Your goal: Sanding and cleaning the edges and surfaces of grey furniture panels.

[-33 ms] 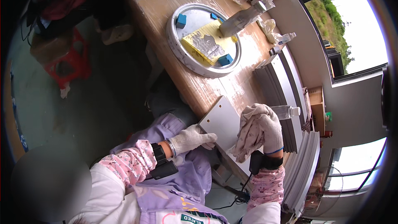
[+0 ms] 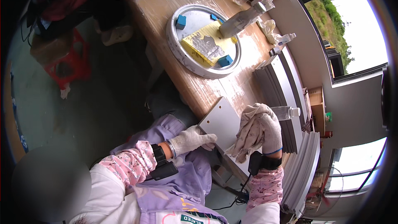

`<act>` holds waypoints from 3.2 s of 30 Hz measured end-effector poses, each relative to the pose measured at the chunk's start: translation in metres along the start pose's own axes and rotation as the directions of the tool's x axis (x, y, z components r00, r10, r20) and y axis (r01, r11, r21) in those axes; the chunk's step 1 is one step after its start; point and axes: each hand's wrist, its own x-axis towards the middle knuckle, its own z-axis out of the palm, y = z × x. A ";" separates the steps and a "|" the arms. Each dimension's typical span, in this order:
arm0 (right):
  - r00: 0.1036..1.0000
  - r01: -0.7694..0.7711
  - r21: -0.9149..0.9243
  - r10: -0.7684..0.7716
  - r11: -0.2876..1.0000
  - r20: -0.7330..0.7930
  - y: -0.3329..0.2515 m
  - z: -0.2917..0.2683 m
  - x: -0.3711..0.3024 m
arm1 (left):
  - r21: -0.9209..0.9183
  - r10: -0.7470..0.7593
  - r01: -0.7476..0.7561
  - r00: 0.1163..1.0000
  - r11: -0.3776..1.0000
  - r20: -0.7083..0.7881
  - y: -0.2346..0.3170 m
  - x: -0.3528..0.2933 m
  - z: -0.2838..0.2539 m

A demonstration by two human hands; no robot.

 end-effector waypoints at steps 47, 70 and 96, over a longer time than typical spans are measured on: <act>0.930 0.310 -0.918 -0.281 0.248 0.238 0.046 0.037 0.021 | -0.071 -0.027 0.025 0.999 0.997 -0.035 -0.001 -0.001 -0.002; 0.907 0.386 -0.915 -0.229 0.116 0.354 0.033 0.013 0.028 | -0.082 -0.020 0.014 0.997 0.997 -0.072 -0.001 0.001 0.001; 0.921 0.261 -0.951 -0.339 0.165 0.194 0.043 0.060 0.050 | -0.014 -0.042 0.041 0.999 0.999 -0.030 -0.005 0.006 0.002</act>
